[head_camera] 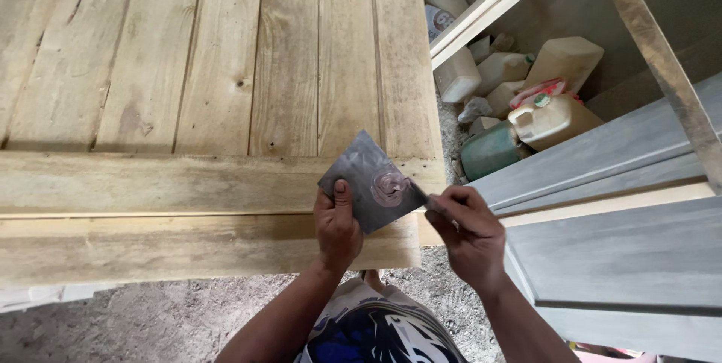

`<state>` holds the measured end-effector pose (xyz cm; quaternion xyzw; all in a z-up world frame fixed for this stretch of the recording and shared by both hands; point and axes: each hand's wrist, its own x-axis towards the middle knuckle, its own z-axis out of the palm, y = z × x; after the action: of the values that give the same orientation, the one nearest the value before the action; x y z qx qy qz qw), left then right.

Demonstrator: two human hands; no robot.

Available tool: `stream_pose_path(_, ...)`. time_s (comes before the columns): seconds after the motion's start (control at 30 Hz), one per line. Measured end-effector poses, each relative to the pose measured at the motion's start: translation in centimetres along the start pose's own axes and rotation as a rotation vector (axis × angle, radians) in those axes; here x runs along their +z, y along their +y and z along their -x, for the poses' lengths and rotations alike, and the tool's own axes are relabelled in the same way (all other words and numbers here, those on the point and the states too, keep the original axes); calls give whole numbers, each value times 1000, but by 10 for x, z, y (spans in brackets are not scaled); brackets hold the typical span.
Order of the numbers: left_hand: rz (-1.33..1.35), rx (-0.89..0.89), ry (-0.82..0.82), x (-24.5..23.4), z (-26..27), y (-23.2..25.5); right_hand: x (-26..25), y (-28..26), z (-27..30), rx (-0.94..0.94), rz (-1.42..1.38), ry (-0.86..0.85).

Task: The person applies wood filler to the joints and surfaces of wooden panels using a spatula and sandpaper.

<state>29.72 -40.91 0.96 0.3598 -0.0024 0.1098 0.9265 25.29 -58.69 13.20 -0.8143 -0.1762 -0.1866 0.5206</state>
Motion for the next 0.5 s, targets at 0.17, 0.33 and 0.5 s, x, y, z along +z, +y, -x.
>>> stream_pose_path(0.17,-13,23,52,5,2,12,6,20,13,16,368,-152)
stream_pose_path(0.33,232,-194,54,4,-4,35,-22,34,4,147,219,-69)
stream_pose_path(0.5,285,-483,-114,19,6,31,-19,52,-32,551,-578,-72)
